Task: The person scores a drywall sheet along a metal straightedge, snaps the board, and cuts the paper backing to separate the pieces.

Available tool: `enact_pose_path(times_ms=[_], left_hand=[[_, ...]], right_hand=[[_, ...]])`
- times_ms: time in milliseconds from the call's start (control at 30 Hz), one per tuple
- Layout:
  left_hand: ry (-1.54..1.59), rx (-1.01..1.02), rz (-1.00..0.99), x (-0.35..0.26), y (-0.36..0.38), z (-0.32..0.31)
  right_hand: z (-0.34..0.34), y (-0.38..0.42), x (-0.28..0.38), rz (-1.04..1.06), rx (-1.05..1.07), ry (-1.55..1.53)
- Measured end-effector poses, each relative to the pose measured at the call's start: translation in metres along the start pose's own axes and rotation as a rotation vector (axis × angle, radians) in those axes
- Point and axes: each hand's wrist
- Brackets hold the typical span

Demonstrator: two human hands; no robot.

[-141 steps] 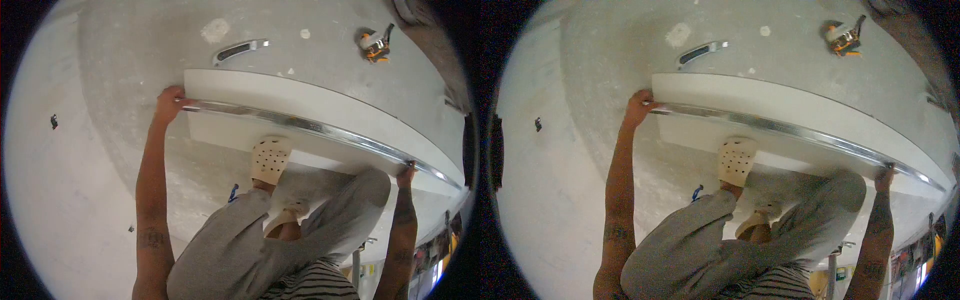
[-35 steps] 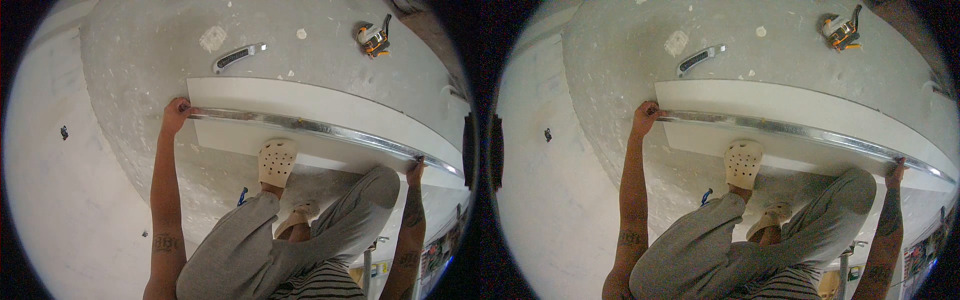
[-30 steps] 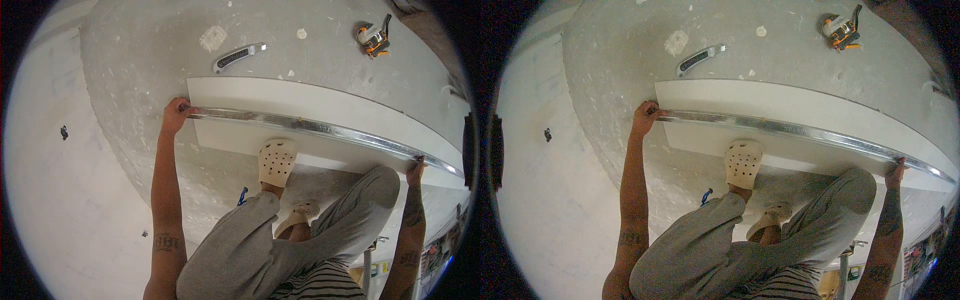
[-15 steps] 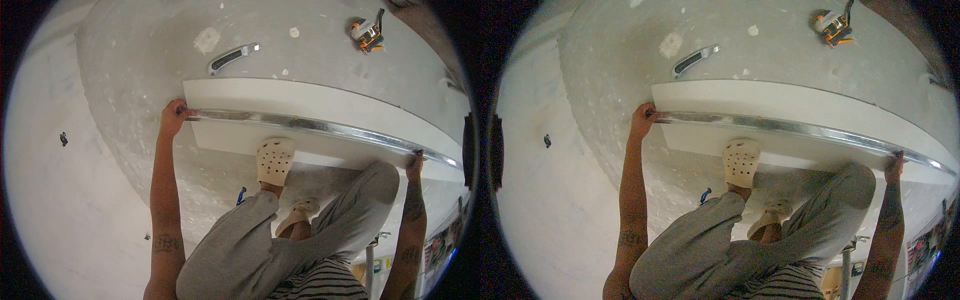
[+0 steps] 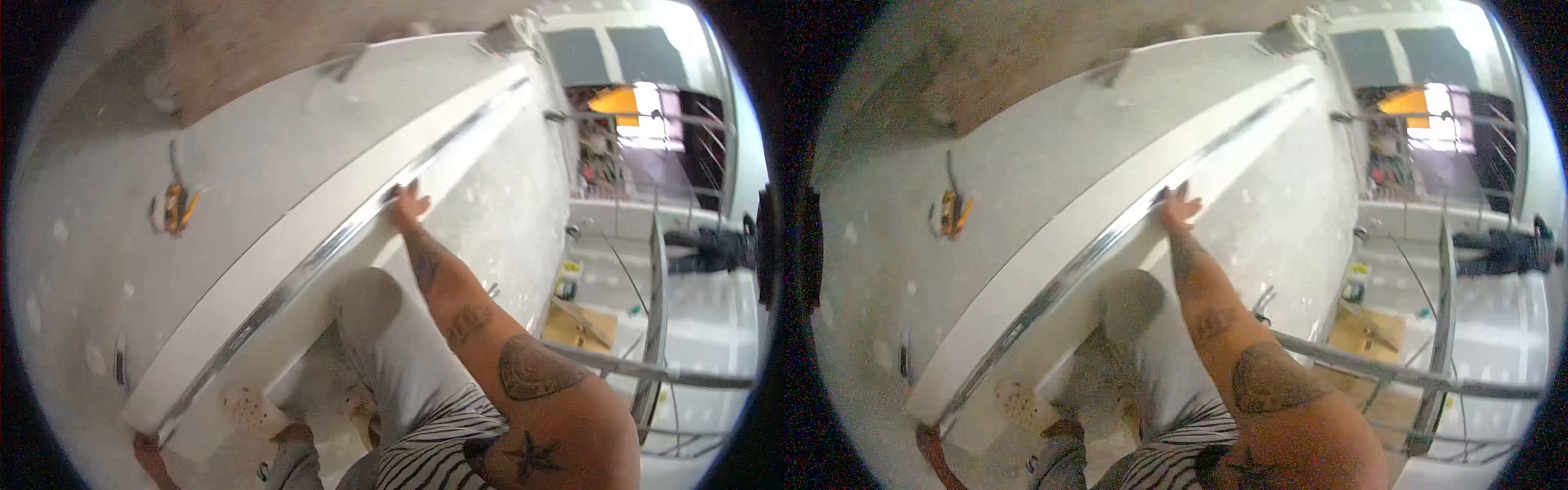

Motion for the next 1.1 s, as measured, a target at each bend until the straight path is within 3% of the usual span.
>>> enact_pose_path(times_ms=[33, 67, 100, 167, 267, 400, 467, 533, 600, 700, 800, 867, 967, 1100], left_hand=[[0.104, -0.001, -0.012, 0.025, -0.006, 0.003], [0.619, -0.057, -0.197, 0.044, -0.018, -0.006], [0.357, -0.043, -0.104, 0.061, -0.020, -0.007], [-0.182, 0.062, 0.080, 0.022, -0.023, -0.007], [-0.343, 0.258, 0.041, -0.112, 0.004, 0.019], [-0.352, 0.181, -0.032, -0.090, 0.003, 0.019], [-0.460, 0.187, -0.046, -0.080, 0.006, 0.018], [-0.435, 0.222, 0.004, -0.100, 0.005, 0.020], [-0.407, 0.249, 0.055, -0.110, 0.003, 0.020], [-0.470, 0.310, -0.031, -0.080, 0.003, 0.020], [-0.380, 0.174, -0.062, -0.075, 0.006, 0.015], [0.017, 0.058, -0.038, -0.063, 0.008, 0.011], [0.138, 0.041, 0.019, -0.047, 0.007, 0.011], [-0.135, 0.202, 0.037, -0.109, 0.008, 0.017]], right_hand=[[-0.007, 0.000, 0.001, -0.022, -0.005, -0.039], [-0.004, 0.010, 0.009, -0.096, 0.026, -0.041], [-0.001, 0.020, 0.017, -0.094, 0.014, -0.054], [-0.005, 0.015, 0.014, -0.113, 0.012, -0.047], [0.008, 0.012, 0.020, -0.134, 0.052, -0.015], [0.008, 0.001, 0.030, -0.144, 0.049, -0.129], [-0.025, -0.053, -0.012, 0.007, 0.017, 0.216], [0.012, -0.006, 0.022, -0.118, 0.102, -0.210], [0.009, -0.012, 0.020, -0.119, 0.105, -0.224], [0.015, -0.007, 0.023, -0.130, 0.119, -0.231], [0.018, -0.001, 0.027, -0.122, 0.128, -0.244], [0.015, -0.003, 0.023, -0.106, 0.128, -0.259], [0.021, 0.004, 0.027, 0.014, 0.149, -0.257], [0.023, 0.007, 0.029, 0.016, 0.148, -0.243]])
Point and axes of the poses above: each hand's wrist, its own y-axis away from the middle knuckle, its own z-axis out of the back of the hand, x = y × z, and after that the axes turned 9 degrees about -z, right-handed
